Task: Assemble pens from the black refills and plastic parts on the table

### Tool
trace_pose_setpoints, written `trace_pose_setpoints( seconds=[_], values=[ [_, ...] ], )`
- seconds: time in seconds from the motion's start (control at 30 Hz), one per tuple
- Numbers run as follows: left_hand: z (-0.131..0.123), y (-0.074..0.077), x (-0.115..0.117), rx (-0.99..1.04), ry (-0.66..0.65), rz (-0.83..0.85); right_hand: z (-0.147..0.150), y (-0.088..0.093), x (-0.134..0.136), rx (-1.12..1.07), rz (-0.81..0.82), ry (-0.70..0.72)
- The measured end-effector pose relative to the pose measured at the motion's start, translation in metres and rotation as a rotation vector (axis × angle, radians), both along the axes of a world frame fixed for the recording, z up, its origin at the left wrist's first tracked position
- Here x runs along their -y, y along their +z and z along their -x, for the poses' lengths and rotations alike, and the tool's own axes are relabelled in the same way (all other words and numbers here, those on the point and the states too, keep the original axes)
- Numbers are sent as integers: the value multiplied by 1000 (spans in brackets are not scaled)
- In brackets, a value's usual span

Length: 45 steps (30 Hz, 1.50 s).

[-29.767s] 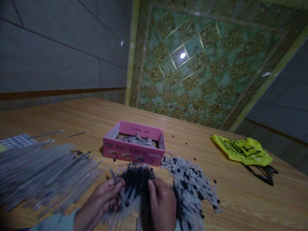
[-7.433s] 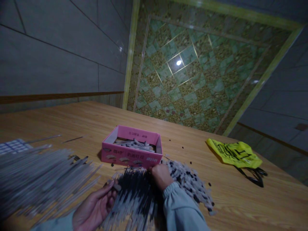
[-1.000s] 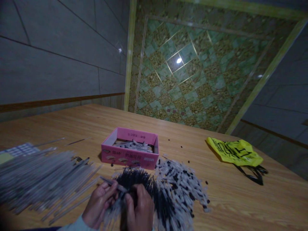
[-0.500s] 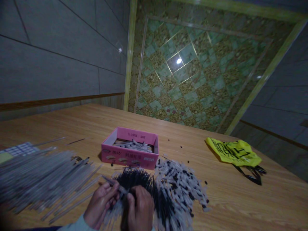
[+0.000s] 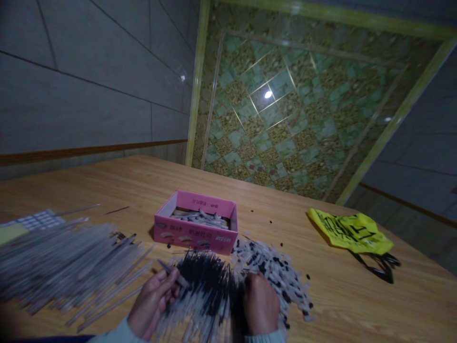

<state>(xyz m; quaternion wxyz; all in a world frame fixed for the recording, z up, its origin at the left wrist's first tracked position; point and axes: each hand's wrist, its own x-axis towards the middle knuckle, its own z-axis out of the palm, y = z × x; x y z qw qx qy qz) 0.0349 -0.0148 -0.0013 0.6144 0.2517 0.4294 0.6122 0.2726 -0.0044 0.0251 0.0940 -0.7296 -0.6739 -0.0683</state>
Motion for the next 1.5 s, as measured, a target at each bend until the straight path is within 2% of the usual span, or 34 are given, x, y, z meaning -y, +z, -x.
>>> trace_pose_setpoints(
  seconds=[0.2, 0.37, 0.47, 0.53, 0.6, 0.67, 0.73, 0.8, 0.9, 0.97, 1.07, 1.2, 1.37, 1.5],
  values=[
    [0, 0, -1, -1, -19, 4, -1, -17, -5, -8, 26, 5],
    [0, -1, -1, -23, -28, 17, 0, -12, -3, -44, 48, 9],
    [0, 0, 0, -38, -36, 9, 1, -6, -2, -126, -6, 9],
    [0, 2, 1, -40, -54, -8, 5, -3, -4, -338, -104, 63],
    [0, 4, 3, -34, -83, -25, 11, -2, -5, -691, -192, 138],
    [0, 4, 4, -35, -132, -64, 21, -3, -6, -1088, -182, 188],
    [0, 4, 4, -83, -210, -138, 32, -4, -6, -1452, -87, 198],
    [0, 3, 4, -227, -271, -215, 40, -5, -4, -1724, -5, 196],
    [1, 5, 6, -523, -243, -307, 47, -5, -1, -1924, -1, 165],
    [1, 9, 7, -609, -201, -367, 48, -5, 0, -1957, -20, 149],
    [1, 14, 9, -572, -158, -402, 46, -4, 1, -1929, -48, 155],
    [1, 12, 9, -604, -169, -407, 47, -3, 3, -1817, -69, 198],
    [3, 8, 10, -924, -237, -535, 49, -2, 4, -1759, -62, 235],
    [3, 6, 10, -1092, -232, -547, 47, 0, 2, -1610, -107, 269]
  ],
)
